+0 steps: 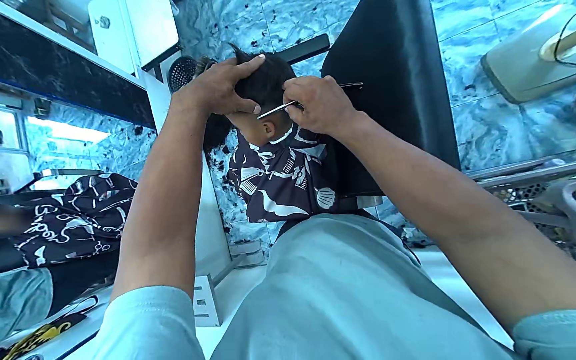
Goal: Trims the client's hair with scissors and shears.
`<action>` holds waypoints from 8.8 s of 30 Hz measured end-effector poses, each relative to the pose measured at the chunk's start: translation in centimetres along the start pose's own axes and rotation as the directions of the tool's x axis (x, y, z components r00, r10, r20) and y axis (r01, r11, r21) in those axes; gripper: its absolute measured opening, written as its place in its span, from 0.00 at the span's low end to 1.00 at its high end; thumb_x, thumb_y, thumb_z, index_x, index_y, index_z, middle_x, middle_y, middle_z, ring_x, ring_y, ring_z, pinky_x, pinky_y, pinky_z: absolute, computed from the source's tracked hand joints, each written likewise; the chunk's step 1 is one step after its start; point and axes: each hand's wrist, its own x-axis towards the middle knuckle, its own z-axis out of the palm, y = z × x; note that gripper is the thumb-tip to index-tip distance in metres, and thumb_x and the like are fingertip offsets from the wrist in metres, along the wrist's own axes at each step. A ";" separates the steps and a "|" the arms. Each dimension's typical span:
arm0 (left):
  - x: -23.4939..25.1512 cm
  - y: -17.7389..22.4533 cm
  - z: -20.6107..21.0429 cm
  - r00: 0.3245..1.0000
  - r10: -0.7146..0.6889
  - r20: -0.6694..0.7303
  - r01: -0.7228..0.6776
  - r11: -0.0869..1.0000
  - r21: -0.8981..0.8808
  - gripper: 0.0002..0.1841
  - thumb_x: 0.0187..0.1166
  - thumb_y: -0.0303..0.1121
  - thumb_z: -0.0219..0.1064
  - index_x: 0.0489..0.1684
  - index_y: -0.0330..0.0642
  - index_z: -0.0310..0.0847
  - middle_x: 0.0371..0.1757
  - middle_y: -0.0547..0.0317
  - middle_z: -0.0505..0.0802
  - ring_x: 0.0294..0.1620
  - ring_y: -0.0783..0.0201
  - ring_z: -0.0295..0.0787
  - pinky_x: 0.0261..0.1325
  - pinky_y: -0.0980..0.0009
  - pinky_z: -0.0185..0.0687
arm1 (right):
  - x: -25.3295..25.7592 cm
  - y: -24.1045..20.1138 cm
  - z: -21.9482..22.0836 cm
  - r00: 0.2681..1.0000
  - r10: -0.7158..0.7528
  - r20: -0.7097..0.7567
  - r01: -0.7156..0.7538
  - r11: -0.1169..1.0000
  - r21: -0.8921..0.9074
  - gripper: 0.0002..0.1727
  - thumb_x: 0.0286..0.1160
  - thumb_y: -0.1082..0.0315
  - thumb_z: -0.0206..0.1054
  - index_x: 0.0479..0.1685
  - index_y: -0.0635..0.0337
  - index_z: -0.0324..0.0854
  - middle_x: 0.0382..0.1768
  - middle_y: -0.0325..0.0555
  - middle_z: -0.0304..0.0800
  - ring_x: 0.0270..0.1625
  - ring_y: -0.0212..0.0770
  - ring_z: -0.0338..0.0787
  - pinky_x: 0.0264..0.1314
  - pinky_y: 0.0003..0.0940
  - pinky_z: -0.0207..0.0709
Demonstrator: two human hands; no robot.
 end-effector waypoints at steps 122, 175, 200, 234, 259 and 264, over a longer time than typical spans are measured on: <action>-15.3 20.3 8.2 0.754 0.110 -0.648 -0.422 0.837 -0.349 0.27 0.85 0.58 0.61 0.45 0.38 0.87 0.51 0.49 0.93 0.56 0.60 0.90 0.58 0.62 0.89 | -18.4 -4.0 -2.1 0.890 0.421 0.173 -0.398 0.534 0.746 0.14 0.92 0.64 0.53 0.66 0.58 0.76 0.43 0.39 0.95 0.21 0.31 0.85 0.20 0.30 0.82; -7.5 3.1 3.2 0.980 -0.118 -0.159 0.160 0.944 0.290 0.62 0.49 0.86 0.63 0.93 0.67 0.52 0.71 0.35 0.84 0.68 0.32 0.84 0.64 0.30 0.77 | -6.7 -8.2 10.6 0.869 0.136 -0.477 -0.093 0.989 0.114 0.13 0.81 0.55 0.61 0.44 0.51 0.88 0.77 0.55 0.81 0.62 0.52 0.89 0.55 0.57 0.71; -5.6 -0.4 2.7 0.987 -0.121 -0.106 0.131 0.986 0.099 0.58 0.55 0.82 0.65 0.91 0.64 0.54 0.69 0.43 0.88 0.69 0.43 0.87 0.69 0.34 0.78 | -3.2 -6.2 6.5 0.972 0.029 -0.232 -0.024 0.999 0.026 0.14 0.81 0.54 0.58 0.45 0.51 0.86 0.72 0.57 0.82 0.68 0.57 0.85 0.57 0.63 0.69; -4.1 -0.6 2.2 0.991 -0.122 -0.045 0.126 0.988 0.089 0.56 0.55 0.82 0.65 0.90 0.69 0.54 0.70 0.43 0.87 0.69 0.40 0.86 0.68 0.31 0.76 | -3.3 -5.4 6.4 0.974 0.034 -0.223 -0.035 0.999 0.000 0.15 0.81 0.55 0.57 0.44 0.51 0.85 0.70 0.55 0.84 0.70 0.57 0.84 0.56 0.63 0.69; -4.2 -0.2 2.5 0.996 -0.055 -0.073 0.058 0.997 0.042 0.58 0.55 0.77 0.72 0.91 0.60 0.55 0.75 0.49 0.85 0.75 0.53 0.83 0.75 0.42 0.77 | -4.6 -4.1 12.5 0.835 0.212 -0.508 -0.036 0.942 0.333 0.11 0.77 0.57 0.67 0.37 0.54 0.87 0.56 0.46 0.93 0.66 0.42 0.89 0.60 0.50 0.81; -4.0 -0.3 2.3 0.996 -0.057 -0.068 0.061 0.997 0.045 0.57 0.55 0.76 0.72 0.90 0.61 0.55 0.75 0.48 0.85 0.75 0.51 0.83 0.74 0.40 0.76 | -4.7 -4.2 12.3 0.851 0.226 -0.474 -0.075 0.946 0.316 0.10 0.76 0.55 0.66 0.37 0.51 0.86 0.60 0.45 0.92 0.70 0.42 0.87 0.59 0.54 0.78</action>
